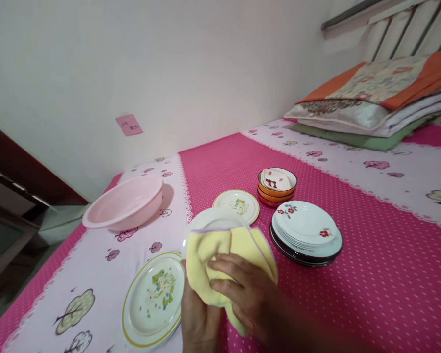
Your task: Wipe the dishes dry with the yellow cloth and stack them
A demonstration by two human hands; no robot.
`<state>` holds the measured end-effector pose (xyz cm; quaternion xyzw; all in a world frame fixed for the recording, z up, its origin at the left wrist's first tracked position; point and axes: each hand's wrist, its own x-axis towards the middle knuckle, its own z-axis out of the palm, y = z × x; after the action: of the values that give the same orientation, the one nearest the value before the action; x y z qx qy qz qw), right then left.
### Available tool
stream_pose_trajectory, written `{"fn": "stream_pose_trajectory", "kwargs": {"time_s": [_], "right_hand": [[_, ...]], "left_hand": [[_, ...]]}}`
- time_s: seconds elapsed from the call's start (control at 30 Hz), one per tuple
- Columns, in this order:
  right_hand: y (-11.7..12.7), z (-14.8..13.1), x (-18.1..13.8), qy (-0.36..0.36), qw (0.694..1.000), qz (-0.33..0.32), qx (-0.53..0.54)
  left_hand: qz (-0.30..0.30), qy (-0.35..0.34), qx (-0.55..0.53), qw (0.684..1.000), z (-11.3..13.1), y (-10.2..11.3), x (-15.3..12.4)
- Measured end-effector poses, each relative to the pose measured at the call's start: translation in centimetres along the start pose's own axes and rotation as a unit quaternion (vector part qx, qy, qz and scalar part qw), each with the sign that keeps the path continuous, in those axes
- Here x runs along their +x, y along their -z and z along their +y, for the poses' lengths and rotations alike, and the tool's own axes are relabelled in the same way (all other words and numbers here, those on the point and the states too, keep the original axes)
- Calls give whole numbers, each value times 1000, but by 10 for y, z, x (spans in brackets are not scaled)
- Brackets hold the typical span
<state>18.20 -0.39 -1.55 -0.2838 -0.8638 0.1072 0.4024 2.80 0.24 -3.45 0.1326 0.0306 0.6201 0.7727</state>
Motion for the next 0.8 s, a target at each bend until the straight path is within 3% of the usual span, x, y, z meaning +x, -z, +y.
{"fn": "stream_pose_trajectory", "kwargs": {"time_s": [0.07, 0.17, 0.33, 0.4, 0.47, 0.6, 0.8], "right_hand": [[-1, 5, 0, 19, 1000, -7, 24], [1, 16, -1, 18, 998, 38, 45], [5, 32, -3, -63, 988, 142, 5], [10, 36, -2, -84, 982, 169, 2], [17, 37, 0, -103, 977, 187, 7], [30, 30, 4, -112, 977, 180, 2], [32, 7, 9, 12, 994, 84, -76]], "left_hand": [[-8, -3, 4, 1000, 9, -1, 0], [10, -10, 43, 999, 15, -8, -1], [20, -64, 94, 993, 10, -17, -4], [21, -57, 114, 992, 4, -18, -6], [59, -33, 132, 989, -3, -19, -8], [142, 0, 162, 977, -18, -24, -9], [120, -16, 219, 968, -31, -23, -6]]}}
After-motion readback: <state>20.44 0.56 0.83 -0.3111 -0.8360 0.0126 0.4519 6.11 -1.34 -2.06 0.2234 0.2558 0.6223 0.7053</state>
